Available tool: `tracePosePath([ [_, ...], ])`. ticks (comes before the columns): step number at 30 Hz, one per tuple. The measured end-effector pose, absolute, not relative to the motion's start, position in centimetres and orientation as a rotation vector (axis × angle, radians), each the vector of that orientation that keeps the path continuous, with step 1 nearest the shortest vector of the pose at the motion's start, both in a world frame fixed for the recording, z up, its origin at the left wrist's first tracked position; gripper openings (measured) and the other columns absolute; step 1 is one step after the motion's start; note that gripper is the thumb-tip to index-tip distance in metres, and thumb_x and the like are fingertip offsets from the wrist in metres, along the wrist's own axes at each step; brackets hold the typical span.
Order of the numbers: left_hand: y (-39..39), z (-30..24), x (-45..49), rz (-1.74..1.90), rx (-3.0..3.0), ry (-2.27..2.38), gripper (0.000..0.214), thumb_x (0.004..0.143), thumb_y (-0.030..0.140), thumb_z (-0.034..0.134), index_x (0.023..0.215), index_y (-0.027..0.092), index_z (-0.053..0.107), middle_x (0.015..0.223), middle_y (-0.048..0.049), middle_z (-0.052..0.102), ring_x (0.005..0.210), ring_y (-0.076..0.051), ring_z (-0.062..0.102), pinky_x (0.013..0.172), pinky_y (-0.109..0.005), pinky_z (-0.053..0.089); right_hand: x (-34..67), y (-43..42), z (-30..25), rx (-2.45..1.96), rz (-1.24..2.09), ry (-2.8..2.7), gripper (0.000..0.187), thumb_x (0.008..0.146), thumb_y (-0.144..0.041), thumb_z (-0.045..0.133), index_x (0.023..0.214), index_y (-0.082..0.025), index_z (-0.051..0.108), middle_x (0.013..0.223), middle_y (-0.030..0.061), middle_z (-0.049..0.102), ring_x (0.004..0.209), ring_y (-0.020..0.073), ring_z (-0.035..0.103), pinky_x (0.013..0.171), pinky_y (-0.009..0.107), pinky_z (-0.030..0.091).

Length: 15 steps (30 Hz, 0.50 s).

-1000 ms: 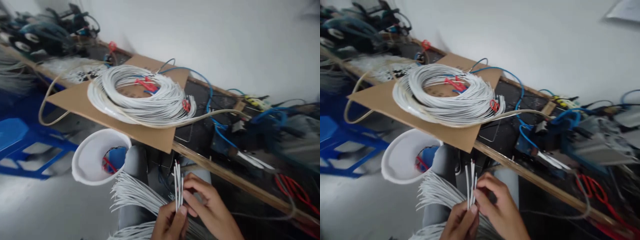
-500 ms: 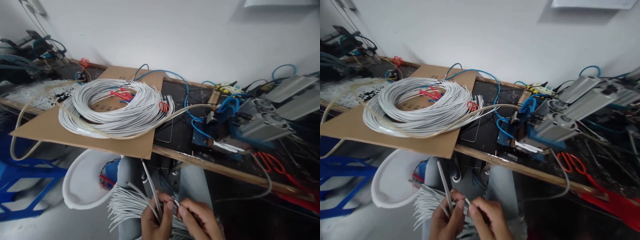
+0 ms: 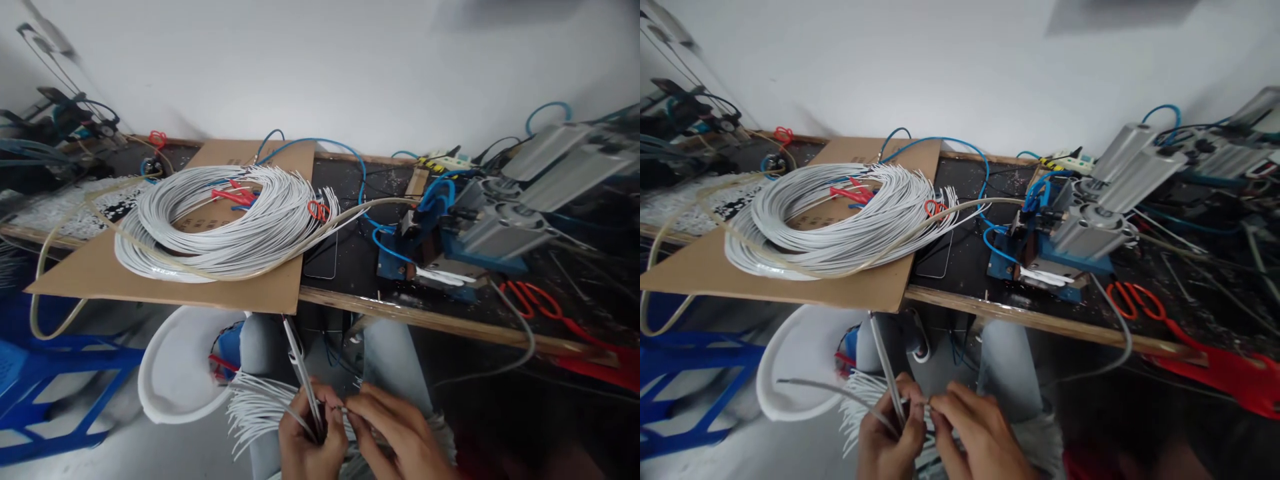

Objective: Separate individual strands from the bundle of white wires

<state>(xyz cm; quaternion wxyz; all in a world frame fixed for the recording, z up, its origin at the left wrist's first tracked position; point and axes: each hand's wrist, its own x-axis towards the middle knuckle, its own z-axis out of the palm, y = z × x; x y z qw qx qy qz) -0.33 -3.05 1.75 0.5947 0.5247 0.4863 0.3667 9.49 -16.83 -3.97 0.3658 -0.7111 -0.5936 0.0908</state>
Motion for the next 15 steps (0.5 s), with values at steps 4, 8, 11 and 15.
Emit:
tracePosePath([
  [4, -2.1, 2.5, -0.6, 0.729, 1.348, 1.003, 0.009, 0.039, 0.011, 0.053, 0.039, 0.019, 0.056, 0.035, 0.0058, 0.042, 0.027, -0.009, 0.035, 0.027, -0.017, 0.026, 11.1, -16.3, -2.1, -1.786, 0.015, -1.812, 0.033, 0.113, -0.014, 0.061, 0.109, -0.038, 0.084, 0.097, 0.0014, 0.097, 0.07, 0.03, 0.092, 0.065, 0.035, 0.079],
  [8, -1.8, 2.7, -0.8, 0.626, 1.319, 0.966, 0.008, 0.04, 0.009, 0.057, 0.039, 0.017, 0.057, 0.03, 0.0082, 0.035, 0.025, -0.007, 0.029, 0.025, -0.015, 0.021, 11.4, -15.7, -1.8, -1.718, 0.089, -1.693, 0.034, 0.116, -0.014, 0.061, 0.104, -0.036, 0.083, 0.089, -0.0009, 0.093, 0.065, 0.0247, 0.088, 0.067, 0.031, 0.072],
  [11, -2.5, 1.7, -0.7, 0.746, 1.219, 1.067, 0.008, 0.043, 0.018, 0.061, 0.038, 0.018, 0.054, 0.032, 0.0076, 0.037, 0.028, -0.008, 0.031, 0.027, -0.017, 0.024, 9.5, -15.4, -4.3, -1.677, 0.353, -1.322, 0.036, 0.125, -0.03, 0.063, 0.093, -0.033, 0.08, 0.071, -0.0048, 0.08, 0.054, 0.0191, 0.076, 0.055, 0.026, 0.059],
  [15, -3.6, 0.1, -0.3, 0.842, 1.036, 1.14, 0.013, 0.044, 0.029, 0.061, 0.043, 0.02, 0.053, 0.033, 0.0079, 0.036, 0.026, -0.008, 0.029, 0.027, -0.019, 0.027, 6.6, -15.5, -8.1, -1.633, 0.639, -0.908, 0.056, 0.125, -0.067, 0.072, 0.087, -0.029, 0.085, 0.068, -0.0024, 0.076, 0.06, 0.0212, 0.073, 0.057, 0.027, 0.053],
])
